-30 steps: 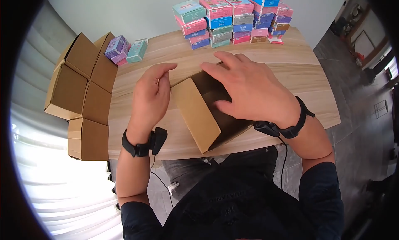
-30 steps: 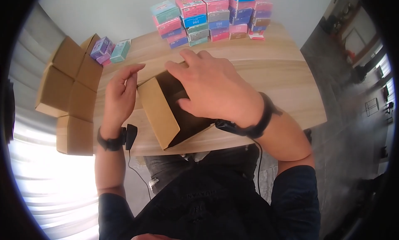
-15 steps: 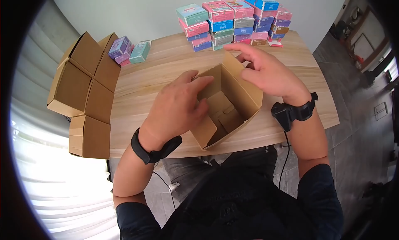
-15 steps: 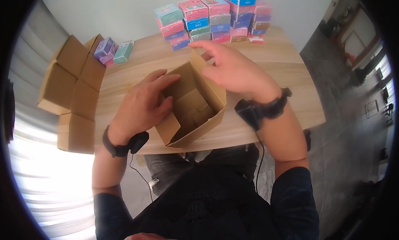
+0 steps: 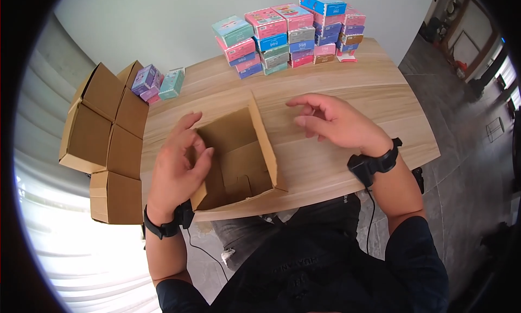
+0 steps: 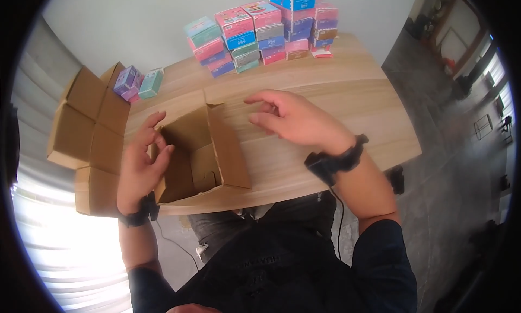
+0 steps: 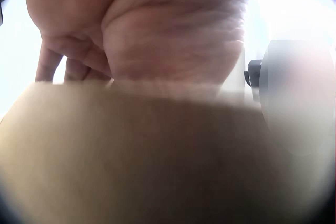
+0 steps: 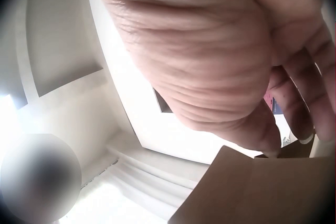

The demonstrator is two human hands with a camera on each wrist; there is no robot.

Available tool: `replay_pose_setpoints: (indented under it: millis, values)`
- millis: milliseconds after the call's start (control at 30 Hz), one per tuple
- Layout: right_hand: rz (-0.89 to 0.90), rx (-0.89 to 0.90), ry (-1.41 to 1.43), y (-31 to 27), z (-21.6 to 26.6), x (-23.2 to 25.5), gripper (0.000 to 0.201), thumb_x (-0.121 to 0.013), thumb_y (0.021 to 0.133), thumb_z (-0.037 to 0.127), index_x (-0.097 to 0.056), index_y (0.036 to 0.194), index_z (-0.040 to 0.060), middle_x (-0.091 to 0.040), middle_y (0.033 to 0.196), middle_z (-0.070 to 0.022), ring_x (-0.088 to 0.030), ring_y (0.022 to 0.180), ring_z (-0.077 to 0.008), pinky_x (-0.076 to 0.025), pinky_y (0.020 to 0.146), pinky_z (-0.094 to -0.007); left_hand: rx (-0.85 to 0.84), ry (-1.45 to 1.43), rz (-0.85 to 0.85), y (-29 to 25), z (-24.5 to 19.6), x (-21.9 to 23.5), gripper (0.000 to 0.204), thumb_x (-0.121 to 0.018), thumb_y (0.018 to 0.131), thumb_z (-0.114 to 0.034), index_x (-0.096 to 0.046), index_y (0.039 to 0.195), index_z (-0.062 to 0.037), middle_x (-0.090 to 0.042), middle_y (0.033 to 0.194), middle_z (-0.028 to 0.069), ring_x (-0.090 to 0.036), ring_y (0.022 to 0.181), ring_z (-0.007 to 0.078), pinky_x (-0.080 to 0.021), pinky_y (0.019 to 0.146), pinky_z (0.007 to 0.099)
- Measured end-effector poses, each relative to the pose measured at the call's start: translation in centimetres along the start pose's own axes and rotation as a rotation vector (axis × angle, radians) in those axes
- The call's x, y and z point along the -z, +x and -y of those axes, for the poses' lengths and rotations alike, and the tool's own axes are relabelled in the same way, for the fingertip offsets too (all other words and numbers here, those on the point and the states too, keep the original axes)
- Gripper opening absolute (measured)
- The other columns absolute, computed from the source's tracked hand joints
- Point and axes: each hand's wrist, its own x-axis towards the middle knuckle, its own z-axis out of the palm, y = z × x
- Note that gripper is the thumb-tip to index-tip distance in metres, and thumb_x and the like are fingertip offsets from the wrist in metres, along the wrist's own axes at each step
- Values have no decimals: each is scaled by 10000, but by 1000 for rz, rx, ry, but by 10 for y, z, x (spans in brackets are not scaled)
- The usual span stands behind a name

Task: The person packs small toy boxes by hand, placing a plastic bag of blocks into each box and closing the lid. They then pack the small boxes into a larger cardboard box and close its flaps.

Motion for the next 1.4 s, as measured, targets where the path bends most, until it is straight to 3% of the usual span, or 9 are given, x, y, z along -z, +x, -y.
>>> replay_pose_setpoints:
  millis: [167, 300, 500, 600, 667, 767, 967, 1133, 1400]
  values:
    - [-323, 426, -295, -1, 20, -34, 558, -737, 984, 338, -569, 1407, 14, -645, 1171, -155, -659, 888, -263, -546, 769, -369, 92, -19, -58, -3, -4, -5, 285, -599, 863, 89, -638, 1123, -21, -531, 1560, 170, -437, 1504, 291, -388, 1148, 371]
    - [-312, 665, -508, -2, 37, -51, 623, -761, 943, 364, -550, 1431, 38, -621, 1235, -186, -613, 1117, -396, -532, 928, -457, 146, -249, -74, 3, -6, -9, 475, -499, 832, 111, -628, 1269, -24, -513, 1571, 186, -403, 1521, 278, -344, 1193, 376]
    - [-124, 366, -499, -1, 34, -31, 604, -745, 935, 160, -530, 1489, 56, -620, 1316, -182, -621, 1194, -303, -525, 983, -388, 33, -479, -88, 10, 12, -5, 563, -477, 796, 111, -604, 1333, 1, -527, 1547, 203, -426, 1496, 261, -342, 1208, 375]
    - [22, -15, -90, -8, 37, -12, 573, -732, 956, 149, -546, 1490, 58, -644, 1306, -162, -618, 1158, -202, -525, 965, -350, 54, -540, -16, 6, 30, 5, 578, -556, 838, 88, -569, 1408, 0, -519, 1555, 190, -431, 1490, 250, -341, 1209, 368]
    - [6, -19, -243, -13, 30, -5, 582, -728, 988, 197, -530, 1517, 53, -652, 1317, -140, -596, 1156, -150, -520, 965, -334, 85, -548, 62, 1, 49, 8, 618, -630, 884, 76, -530, 1488, -8, -492, 1580, 181, -440, 1485, 234, -344, 1201, 343]
    - [-43, 100, -409, -16, 9, -6, 601, -702, 1019, 282, -507, 1537, 48, -634, 1381, -163, -611, 1207, -215, -508, 1000, -356, 141, -684, 149, 0, 59, 5, 695, -724, 941, -21, -430, 1570, -1, -494, 1579, 160, -463, 1456, 224, -337, 1207, 349]
    - [-176, 266, -524, -5, -20, -15, 598, -618, 1060, 384, -486, 1550, 67, -642, 1397, -195, -638, 1233, -327, -495, 1018, -380, 96, -758, 150, 7, 83, -35, 563, -597, 1077, -194, -415, 1586, -37, -553, 1519, 103, -540, 1349, 197, -416, 1133, 328]
    - [-50, 45, -262, -3, 19, -16, 586, -600, 1059, 416, -491, 1528, 83, -723, 1234, -192, -705, 1101, -341, -530, 953, -392, 203, -667, 125, 31, 58, -58, 386, -559, 1109, -274, -545, 1386, -6, -654, 1234, 57, -578, 1133, 122, -459, 992, 287]
    - [-83, 62, -365, 27, 5, 20, 476, -642, 1040, 378, -602, 1388, 56, -754, 1048, -149, -710, 937, -304, -532, 852, -388, 86, -645, -22, 73, 84, -84, 363, -568, 1105, -335, -665, 1135, 13, -680, 1007, 41, -590, 951, 102, -485, 883, 267]
